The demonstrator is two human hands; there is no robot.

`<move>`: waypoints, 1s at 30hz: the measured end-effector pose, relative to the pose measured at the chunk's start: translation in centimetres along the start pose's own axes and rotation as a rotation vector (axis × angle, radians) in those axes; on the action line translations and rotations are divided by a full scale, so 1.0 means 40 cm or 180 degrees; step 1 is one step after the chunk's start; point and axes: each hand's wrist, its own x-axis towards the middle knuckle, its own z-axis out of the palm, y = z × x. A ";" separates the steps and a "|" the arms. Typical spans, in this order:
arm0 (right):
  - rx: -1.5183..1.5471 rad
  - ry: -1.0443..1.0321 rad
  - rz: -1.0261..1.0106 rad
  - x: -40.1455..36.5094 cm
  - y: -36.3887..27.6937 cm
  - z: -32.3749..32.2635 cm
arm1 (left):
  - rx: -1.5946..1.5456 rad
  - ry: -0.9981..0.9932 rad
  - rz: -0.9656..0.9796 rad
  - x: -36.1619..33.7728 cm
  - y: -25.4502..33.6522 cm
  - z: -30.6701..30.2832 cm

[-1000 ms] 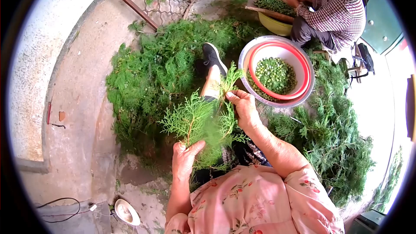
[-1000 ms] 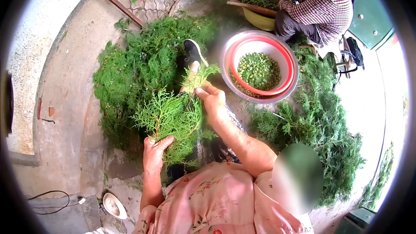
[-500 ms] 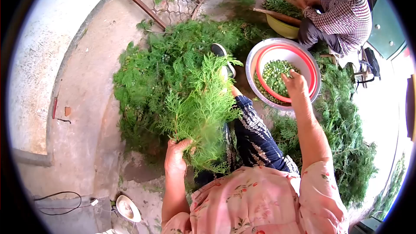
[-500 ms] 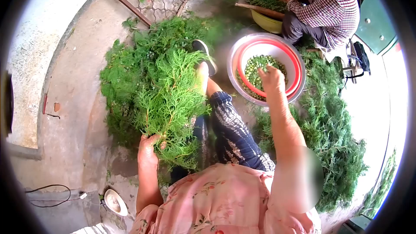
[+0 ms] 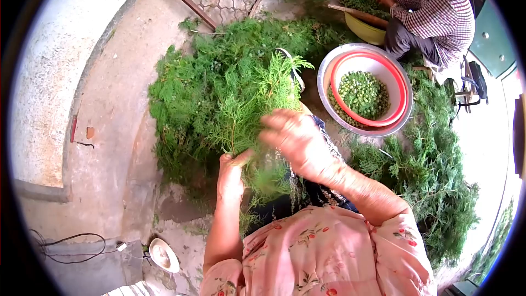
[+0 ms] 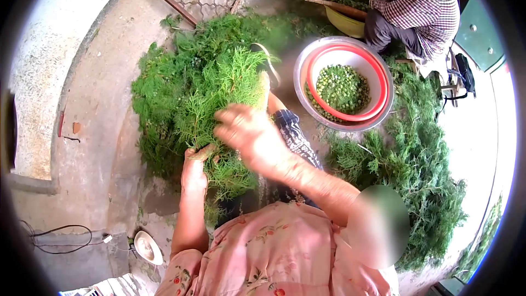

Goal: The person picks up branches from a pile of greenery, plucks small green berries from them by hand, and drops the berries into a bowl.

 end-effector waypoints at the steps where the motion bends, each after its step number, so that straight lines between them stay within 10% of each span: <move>1: -0.0045 -0.0165 0.0020 0.007 -0.028 0.018 | -0.0161 -0.0181 0.0117 0.002 0.006 0.005; 17: -0.0370 0.0230 0.0847 -0.018 0.023 0.067 | -0.0584 -0.0097 0.0496 0.055 0.061 -0.061; 30: 0.2311 0.0448 0.2898 -0.069 -0.024 0.092 | -0.1476 0.1560 0.0190 0.146 0.214 -0.021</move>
